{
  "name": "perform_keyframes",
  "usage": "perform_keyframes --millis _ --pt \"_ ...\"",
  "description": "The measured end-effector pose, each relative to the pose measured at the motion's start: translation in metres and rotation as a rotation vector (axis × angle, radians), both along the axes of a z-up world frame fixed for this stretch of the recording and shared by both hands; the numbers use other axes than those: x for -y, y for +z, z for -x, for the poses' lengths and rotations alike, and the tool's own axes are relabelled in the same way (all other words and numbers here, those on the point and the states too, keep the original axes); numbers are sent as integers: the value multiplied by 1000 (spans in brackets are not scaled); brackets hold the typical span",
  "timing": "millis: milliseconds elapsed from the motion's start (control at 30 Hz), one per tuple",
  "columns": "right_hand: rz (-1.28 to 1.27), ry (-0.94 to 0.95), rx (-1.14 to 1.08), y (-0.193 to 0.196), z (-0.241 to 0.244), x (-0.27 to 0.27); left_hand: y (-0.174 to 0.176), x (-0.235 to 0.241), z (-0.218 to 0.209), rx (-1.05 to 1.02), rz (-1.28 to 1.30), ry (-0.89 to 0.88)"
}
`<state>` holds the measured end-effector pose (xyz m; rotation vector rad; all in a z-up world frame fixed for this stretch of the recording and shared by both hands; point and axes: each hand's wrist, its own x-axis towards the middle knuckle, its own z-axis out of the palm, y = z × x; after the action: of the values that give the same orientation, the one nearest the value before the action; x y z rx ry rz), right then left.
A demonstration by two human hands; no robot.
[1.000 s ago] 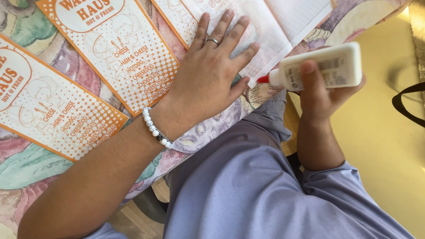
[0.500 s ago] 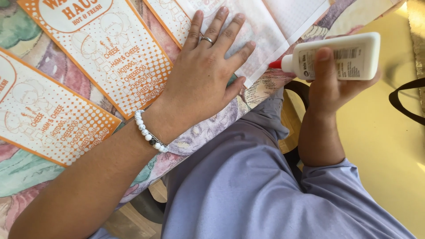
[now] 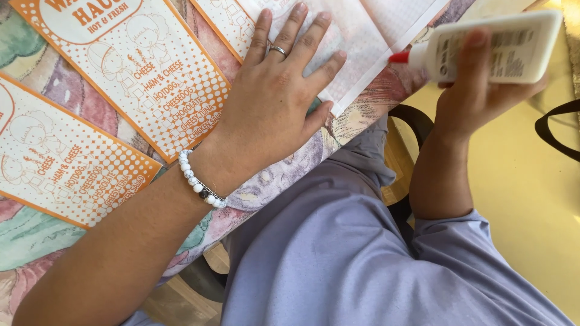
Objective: Applying glue to the edges of paper sheets and folding them to assemble small packets.
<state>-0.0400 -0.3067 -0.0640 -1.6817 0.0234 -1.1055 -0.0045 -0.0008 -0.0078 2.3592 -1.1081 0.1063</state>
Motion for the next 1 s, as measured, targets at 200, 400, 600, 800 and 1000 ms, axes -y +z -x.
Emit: perform_keyframes --millis 200,400,600,800,1000 --pt "-92 -61 -72 1 11 -10 -3 0 0 26 -6 -3" --pt "-144 -151 -139 7 0 -1 -1 0 -1 10 3 -5" --pt "-270 73 76 20 14 12 15 1 2 203 -156 54" --pt "-235 -92 44 32 23 20 37 -14 -1 73 -53 -71" --pt "-284 -51 77 20 27 36 38 -14 5 233 -420 -15"
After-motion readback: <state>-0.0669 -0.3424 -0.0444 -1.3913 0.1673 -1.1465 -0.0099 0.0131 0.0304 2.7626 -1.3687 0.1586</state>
